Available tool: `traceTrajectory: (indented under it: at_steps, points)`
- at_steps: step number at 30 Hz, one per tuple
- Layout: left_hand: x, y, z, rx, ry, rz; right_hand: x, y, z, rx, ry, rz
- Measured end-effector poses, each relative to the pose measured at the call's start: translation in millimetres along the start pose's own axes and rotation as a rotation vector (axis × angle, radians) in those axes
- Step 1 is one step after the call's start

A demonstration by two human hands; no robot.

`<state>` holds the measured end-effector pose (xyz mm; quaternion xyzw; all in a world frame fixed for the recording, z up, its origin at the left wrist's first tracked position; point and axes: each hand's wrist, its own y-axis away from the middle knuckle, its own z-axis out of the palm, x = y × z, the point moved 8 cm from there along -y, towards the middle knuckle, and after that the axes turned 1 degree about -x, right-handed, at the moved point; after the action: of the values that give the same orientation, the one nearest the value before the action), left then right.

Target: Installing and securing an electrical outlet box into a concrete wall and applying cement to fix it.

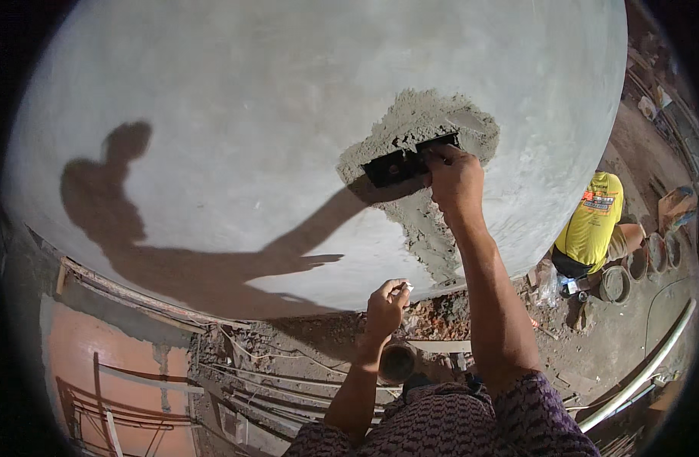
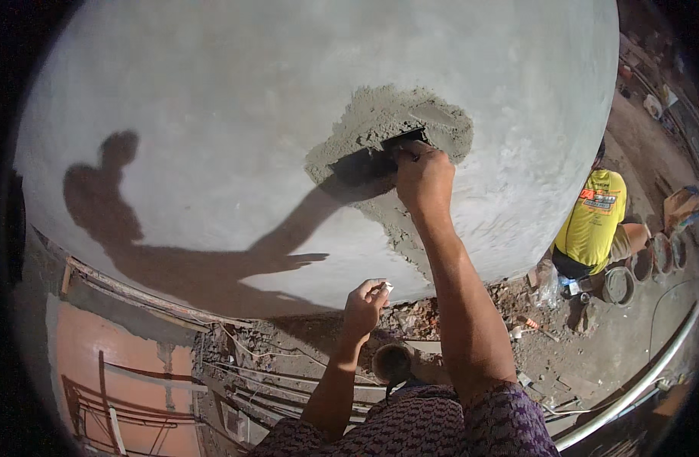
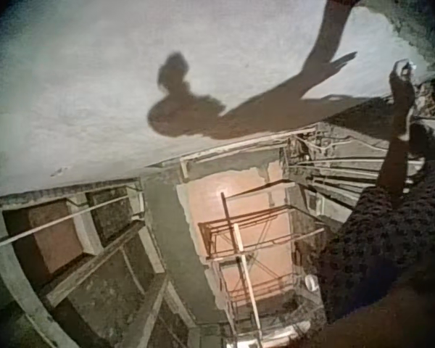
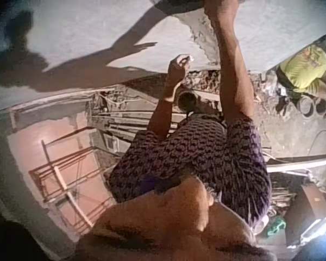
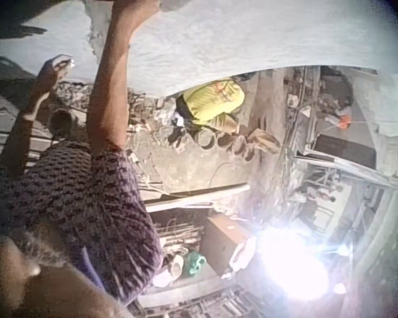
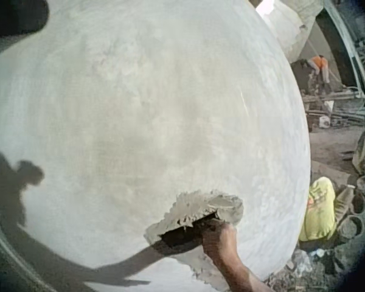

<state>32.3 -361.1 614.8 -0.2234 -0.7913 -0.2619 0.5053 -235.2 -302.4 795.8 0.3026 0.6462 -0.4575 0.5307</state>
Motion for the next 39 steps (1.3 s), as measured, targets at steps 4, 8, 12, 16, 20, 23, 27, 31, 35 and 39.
traceTrajectory:
  at_steps: [4, 8, 12, 16, 20, 23, 27, 31, 35, 39]
  points:
    - [-1, 3, 4, -0.031, 0.065, 0.053, 3, 5, 3, -0.017, -0.12, 0.126]
    - [-4, 7, -2, -0.006, -0.053, 0.227, -6, 16, 6, -0.073, -0.213, 0.237]
    - [-22, 8, -1, -0.023, -0.001, 0.069, -11, 21, 5, -0.118, -0.206, 0.273]
    - [-36, 9, -1, -0.044, 0.046, -0.008, 0, 16, 5, -0.078, -0.239, 0.267]
    - [-46, 10, -3, -0.062, -0.028, 0.02, -1, 18, 8, -0.031, -0.329, 0.278]
    - [-56, 15, -3, -0.066, 0.017, -0.029, -2, 20, 10, -0.007, -0.382, 0.272]
    - [-76, 18, -5, -0.099, -0.018, 0.013, 0, 21, 10, 0.003, -0.352, 0.255]
    - [-97, 25, -6, -0.1, -0.01, -0.001, 6, 17, 12, 0.031, -0.355, 0.26]
    - [-93, 36, -9, -0.106, -0.025, 0.031, 5, 21, 11, 0.081, -0.355, 0.278]
    - [-114, 43, -13, -0.124, -0.066, -0.035, 1, 25, 11, 0.064, -0.335, 0.296]
